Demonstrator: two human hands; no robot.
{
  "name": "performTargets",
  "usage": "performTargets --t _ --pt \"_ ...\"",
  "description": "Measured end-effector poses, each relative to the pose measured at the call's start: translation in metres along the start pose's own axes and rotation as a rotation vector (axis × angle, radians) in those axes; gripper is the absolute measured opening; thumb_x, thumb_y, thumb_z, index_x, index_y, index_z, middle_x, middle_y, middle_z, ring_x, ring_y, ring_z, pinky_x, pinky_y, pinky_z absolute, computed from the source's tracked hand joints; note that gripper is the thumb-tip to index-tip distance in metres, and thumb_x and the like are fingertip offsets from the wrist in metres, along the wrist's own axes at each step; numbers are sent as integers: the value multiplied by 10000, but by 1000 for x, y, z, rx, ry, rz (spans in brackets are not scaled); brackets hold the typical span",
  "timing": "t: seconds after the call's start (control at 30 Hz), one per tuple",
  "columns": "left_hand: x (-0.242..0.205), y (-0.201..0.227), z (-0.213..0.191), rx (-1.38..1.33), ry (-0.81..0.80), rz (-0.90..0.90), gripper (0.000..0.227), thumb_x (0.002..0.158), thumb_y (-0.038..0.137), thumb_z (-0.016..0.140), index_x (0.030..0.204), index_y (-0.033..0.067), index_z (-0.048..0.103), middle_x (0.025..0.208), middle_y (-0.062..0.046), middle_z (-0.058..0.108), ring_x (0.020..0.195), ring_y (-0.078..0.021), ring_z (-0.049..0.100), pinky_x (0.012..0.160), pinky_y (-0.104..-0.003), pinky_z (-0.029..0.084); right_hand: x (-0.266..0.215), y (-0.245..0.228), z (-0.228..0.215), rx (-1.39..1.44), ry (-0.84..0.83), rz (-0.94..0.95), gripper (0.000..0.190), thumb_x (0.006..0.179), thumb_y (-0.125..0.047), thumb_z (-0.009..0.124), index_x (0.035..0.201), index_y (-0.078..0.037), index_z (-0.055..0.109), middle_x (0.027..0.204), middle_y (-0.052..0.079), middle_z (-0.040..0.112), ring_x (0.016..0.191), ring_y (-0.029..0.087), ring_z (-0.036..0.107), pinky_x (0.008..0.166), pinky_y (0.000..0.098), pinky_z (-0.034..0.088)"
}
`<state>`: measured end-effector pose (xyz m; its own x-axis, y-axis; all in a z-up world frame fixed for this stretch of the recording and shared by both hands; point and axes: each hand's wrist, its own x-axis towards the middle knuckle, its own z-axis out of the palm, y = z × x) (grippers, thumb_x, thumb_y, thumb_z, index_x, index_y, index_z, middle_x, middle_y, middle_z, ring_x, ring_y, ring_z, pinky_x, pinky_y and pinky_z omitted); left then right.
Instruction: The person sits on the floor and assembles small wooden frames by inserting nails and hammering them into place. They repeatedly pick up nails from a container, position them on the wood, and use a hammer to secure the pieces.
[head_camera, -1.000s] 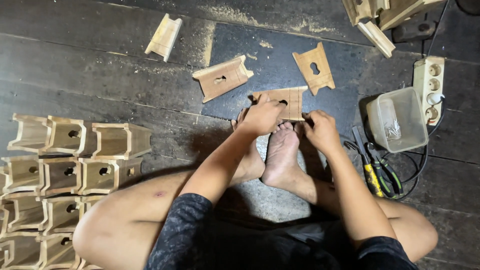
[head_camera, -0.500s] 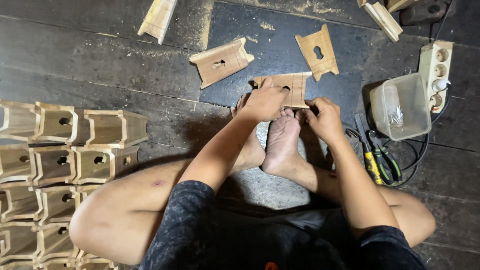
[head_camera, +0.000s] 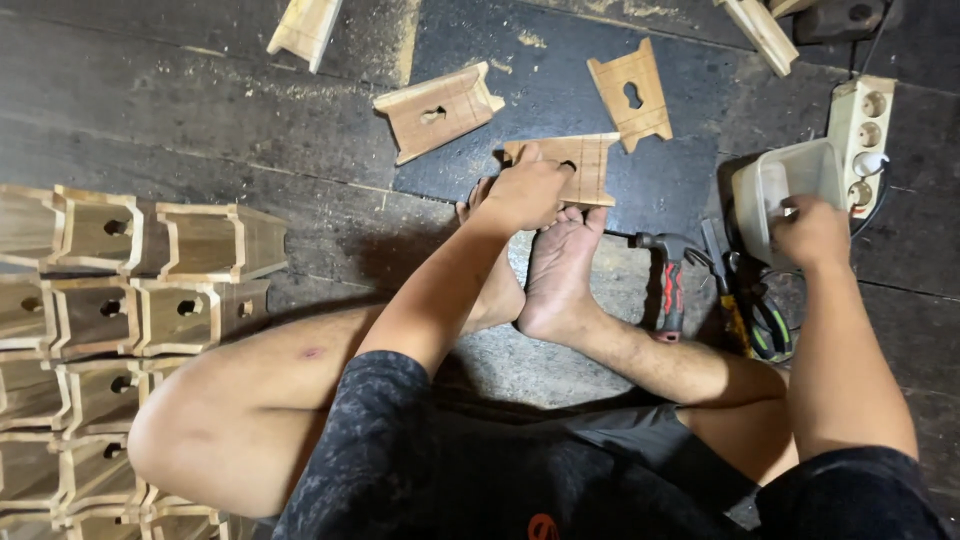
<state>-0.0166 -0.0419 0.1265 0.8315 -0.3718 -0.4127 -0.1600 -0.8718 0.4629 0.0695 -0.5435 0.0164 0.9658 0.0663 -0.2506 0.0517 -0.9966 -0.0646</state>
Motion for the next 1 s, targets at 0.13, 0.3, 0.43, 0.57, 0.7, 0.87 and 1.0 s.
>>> performTargets --t 0.13,0.3,0.43,0.57,0.7,0.87,1.0 --pt "0 7 -10 -4 -72 -49 298 977 113 663 1271 82 627 1247 -88 696 1321 -337 422 941 -543 567 -4 -25 -13 -2 -209 115 399 903 -262 680 1242 -110 826 1119 331 777 1081 552 706 946 518 560" --pt "-1 8 -10 22 -59 -60 182 981 42 614 1150 97 649 1158 -62 707 1291 -307 441 866 -529 589 0 -30 -7 -135 -309 158 521 875 45 533 1261 -161 816 1165 319 784 1119 518 703 984 492 570" --pt "-3 8 -9 21 -44 -54 192 940 -13 610 1100 83 655 1135 -68 698 1256 -312 457 834 -517 598 -12 -48 -25 -24 -305 213 521 917 46 478 1287 -146 790 1173 398 729 1093 578 684 964 540 549" --pt "0 6 -5 14 -47 -62 188 956 67 667 1142 84 645 1150 -64 692 1288 -308 440 875 -524 586 -15 -47 -26 25 -268 235 459 968 50 518 1319 -98 773 1148 391 732 1022 572 696 944 554 571" --pt "-2 8 -8 10 -58 -65 235 988 221 740 1158 91 645 1108 -53 704 1275 -278 456 897 -479 584 1 -2 13 63 -104 99 322 1014 -188 574 1204 -152 832 1015 310 789 1004 528 688 1040 445 525" --pt "1 3 -2 28 -23 -37 195 958 103 697 1147 74 660 1106 -80 693 1290 -307 445 870 -514 596 -1 4 12 62 -88 76 345 974 -210 606 1231 -146 828 1034 328 780 1043 561 649 1039 476 516" --pt "5 -1 3 49 -29 -25 267 952 164 729 1191 77 646 1146 -83 677 1307 -322 425 883 -534 591 15 36 36 19 -22 22 259 953 -250 709 1151 -148 841 972 203 810 959 445 720 955 410 519"
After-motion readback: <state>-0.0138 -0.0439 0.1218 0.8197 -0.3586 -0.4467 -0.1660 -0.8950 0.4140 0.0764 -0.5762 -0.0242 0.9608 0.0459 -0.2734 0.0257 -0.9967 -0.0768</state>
